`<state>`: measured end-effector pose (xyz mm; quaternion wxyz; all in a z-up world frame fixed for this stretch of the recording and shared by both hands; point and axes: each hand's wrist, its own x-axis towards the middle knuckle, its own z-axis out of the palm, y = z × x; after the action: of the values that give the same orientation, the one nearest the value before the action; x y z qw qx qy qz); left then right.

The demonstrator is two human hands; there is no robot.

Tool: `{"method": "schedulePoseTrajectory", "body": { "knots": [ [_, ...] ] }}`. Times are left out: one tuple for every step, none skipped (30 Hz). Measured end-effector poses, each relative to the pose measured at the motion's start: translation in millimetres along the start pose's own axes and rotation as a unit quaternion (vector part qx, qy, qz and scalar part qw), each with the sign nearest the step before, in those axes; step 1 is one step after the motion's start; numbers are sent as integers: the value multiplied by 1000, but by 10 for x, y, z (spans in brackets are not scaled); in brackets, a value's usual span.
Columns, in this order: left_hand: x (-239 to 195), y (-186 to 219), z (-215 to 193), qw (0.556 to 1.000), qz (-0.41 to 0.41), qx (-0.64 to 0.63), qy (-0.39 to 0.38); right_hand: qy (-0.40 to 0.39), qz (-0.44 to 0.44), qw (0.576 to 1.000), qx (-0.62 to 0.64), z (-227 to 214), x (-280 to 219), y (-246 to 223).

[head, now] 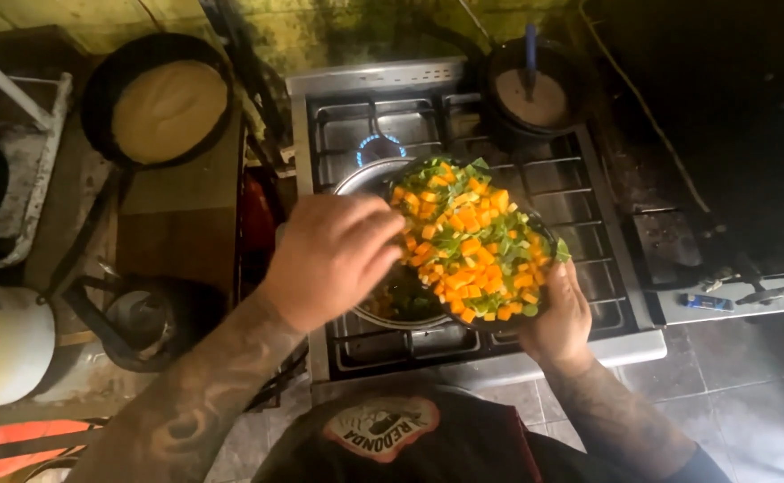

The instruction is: Preparing and boiling a mixture of chopped vegetables.

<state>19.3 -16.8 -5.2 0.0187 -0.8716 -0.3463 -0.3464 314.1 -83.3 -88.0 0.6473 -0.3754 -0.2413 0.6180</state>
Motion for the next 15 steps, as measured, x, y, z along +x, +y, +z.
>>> {"method": "schedulePoseTrajectory", "body": {
  "knots": [
    [51,66,-28,1000,1,1,0,-1,-1,1000,1,7,10,28],
    [103,132,-54,1000,18,-7,-11,2,-5,1000,-10,12,21,54],
    [149,208,-72,999,35,-18,-24,8,-9,1000,-21,7,16,78],
    [147,268,-44,999,36,-19,-25,9,-9,1000,-21,37,16,99],
    [138,334,-14,997,52,-24,-60,3,-1,1000,-13,63,5,120],
    [128,401,16,993,67,-29,-95,-3,7,1000,-6,88,-5,142],
    [139,432,26,993,68,-30,-95,-2,7,1000,-6,114,-13,151],
    [150,462,34,989,74,-23,-125,-20,16,1000,5,140,-20,161],
    [164,489,42,984,80,-16,-156,-38,25,999,16,169,-22,171],
    [185,477,64,984,80,-17,-156,-37,25,999,16,172,-19,182],
    [203,466,81,983,77,1,-165,-48,33,998,19,178,-18,199],
    [220,456,96,982,74,19,-174,-59,42,997,23,185,-18,216],
    [244,419,129,982,73,19,-175,-59,43,997,23,185,-16,237],
    [267,382,159,980,65,33,-186,-65,56,996,27,185,-15,258],
    [294,342,191,978,59,48,-197,-71,68,995,30,187,-8,277]
  ]
}}
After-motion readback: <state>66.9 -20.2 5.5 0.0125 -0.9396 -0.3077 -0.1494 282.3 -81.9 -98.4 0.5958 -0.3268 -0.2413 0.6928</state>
